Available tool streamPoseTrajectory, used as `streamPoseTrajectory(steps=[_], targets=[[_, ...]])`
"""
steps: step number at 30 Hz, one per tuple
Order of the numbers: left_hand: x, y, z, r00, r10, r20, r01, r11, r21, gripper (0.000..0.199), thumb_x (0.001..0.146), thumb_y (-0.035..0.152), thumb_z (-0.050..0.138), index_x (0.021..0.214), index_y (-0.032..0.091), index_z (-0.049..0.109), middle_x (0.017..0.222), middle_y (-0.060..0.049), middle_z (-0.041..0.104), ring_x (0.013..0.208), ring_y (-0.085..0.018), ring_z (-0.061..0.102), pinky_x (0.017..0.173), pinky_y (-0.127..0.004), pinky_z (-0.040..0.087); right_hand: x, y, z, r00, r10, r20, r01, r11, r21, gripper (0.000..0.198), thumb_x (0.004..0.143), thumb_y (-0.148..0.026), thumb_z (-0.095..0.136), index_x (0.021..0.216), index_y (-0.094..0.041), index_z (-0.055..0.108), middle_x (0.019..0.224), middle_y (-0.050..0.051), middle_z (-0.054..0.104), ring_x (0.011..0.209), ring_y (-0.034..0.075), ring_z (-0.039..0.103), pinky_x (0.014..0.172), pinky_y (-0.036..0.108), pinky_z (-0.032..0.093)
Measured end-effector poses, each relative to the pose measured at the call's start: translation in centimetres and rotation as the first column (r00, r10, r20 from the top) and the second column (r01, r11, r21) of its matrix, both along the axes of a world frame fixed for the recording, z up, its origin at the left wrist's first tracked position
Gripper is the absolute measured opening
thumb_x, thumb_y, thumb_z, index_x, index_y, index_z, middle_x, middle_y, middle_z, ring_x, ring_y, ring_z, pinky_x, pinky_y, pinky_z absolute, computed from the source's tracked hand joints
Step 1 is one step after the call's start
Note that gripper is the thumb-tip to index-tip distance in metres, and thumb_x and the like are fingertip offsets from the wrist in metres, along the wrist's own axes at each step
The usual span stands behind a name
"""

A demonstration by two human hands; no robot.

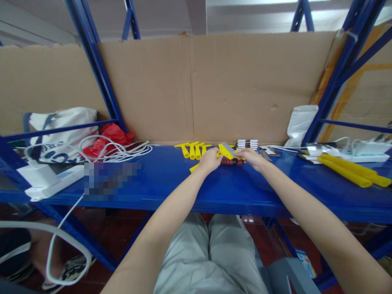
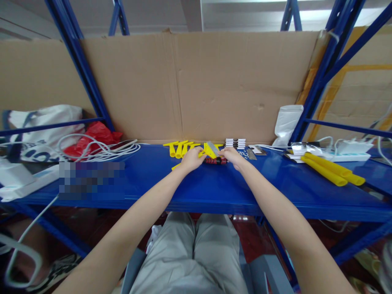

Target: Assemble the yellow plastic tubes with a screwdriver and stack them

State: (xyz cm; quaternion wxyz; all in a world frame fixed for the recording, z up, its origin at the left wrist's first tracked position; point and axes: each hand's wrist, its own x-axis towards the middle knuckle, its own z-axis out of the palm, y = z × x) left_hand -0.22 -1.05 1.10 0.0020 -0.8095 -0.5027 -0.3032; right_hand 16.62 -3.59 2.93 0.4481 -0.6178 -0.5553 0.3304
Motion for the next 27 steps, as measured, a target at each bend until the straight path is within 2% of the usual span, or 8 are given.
streamPoseTrajectory(steps=[4,12,19,23,27], targets=[[0.04,-0.13,0.00,1.000,-0.007,0.007,0.007,1.000,0.015,0.026,0.084,0.027,0.053,0.105,0.016,0.062,0.112,-0.009,0.064,0.104,-0.022,0.058,0.087,-0.031,0.045,0.11,-0.03,-0.03,0.999,0.026,-0.046,-0.026,1.000,0.005,0.008,0.067,-0.024,0.060,0.065,-0.016,0.057,0.059,-0.001,0.053,0.059,0.011,0.042,0.056,0.025,0.025],[0.09,-0.26,0.02,0.999,-0.027,0.027,0.026,0.999,0.045,0.026,0.085,0.025,0.052,0.107,0.014,0.060,0.112,-0.011,0.064,0.104,-0.022,0.058,0.089,-0.032,0.045,-0.42,-0.34,0.13,1.000,0.029,-0.002,-0.029,1.000,-0.012,0.012,0.070,-0.023,0.060,0.060,-0.016,0.057,0.053,-0.002,0.050,0.056,0.010,0.041,0.053,0.025,0.023],[-0.18,-0.50,-0.16,0.995,-0.094,-0.013,0.095,0.992,0.088,0.045,0.086,0.021,0.051,0.130,0.017,0.044,0.113,-0.011,0.063,0.106,-0.022,0.059,0.089,-0.035,0.045,-0.18,-0.33,-0.04,0.999,0.037,0.002,-0.037,0.999,0.012,0.014,0.066,-0.025,0.063,0.057,-0.017,0.056,0.050,-0.003,0.049,0.053,0.009,0.037,0.053,0.025,0.023],[-0.25,-0.33,-0.25,0.988,-0.153,-0.031,0.155,0.982,0.110,0.042,0.087,0.020,0.048,0.129,0.021,0.048,0.118,-0.009,0.061,0.109,-0.020,0.056,0.093,-0.033,0.043,0.27,0.09,-0.31,0.997,0.049,-0.062,-0.049,0.999,-0.003,0.014,0.062,-0.028,0.067,0.062,-0.017,0.059,0.055,-0.002,0.052,0.056,0.010,0.040,0.055,0.025,0.024],[-0.21,-0.28,-0.20,0.988,-0.148,-0.040,0.152,0.983,0.102,0.042,0.088,0.021,0.048,0.130,0.022,0.049,0.118,-0.009,0.061,0.109,-0.020,0.056,0.093,-0.034,0.043,0.35,0.07,-0.25,0.993,0.057,-0.106,-0.060,0.998,-0.029,0.017,0.060,-0.030,0.070,0.065,-0.017,0.060,0.058,-0.002,0.054,0.058,0.010,0.042,0.057,0.025,0.025]])
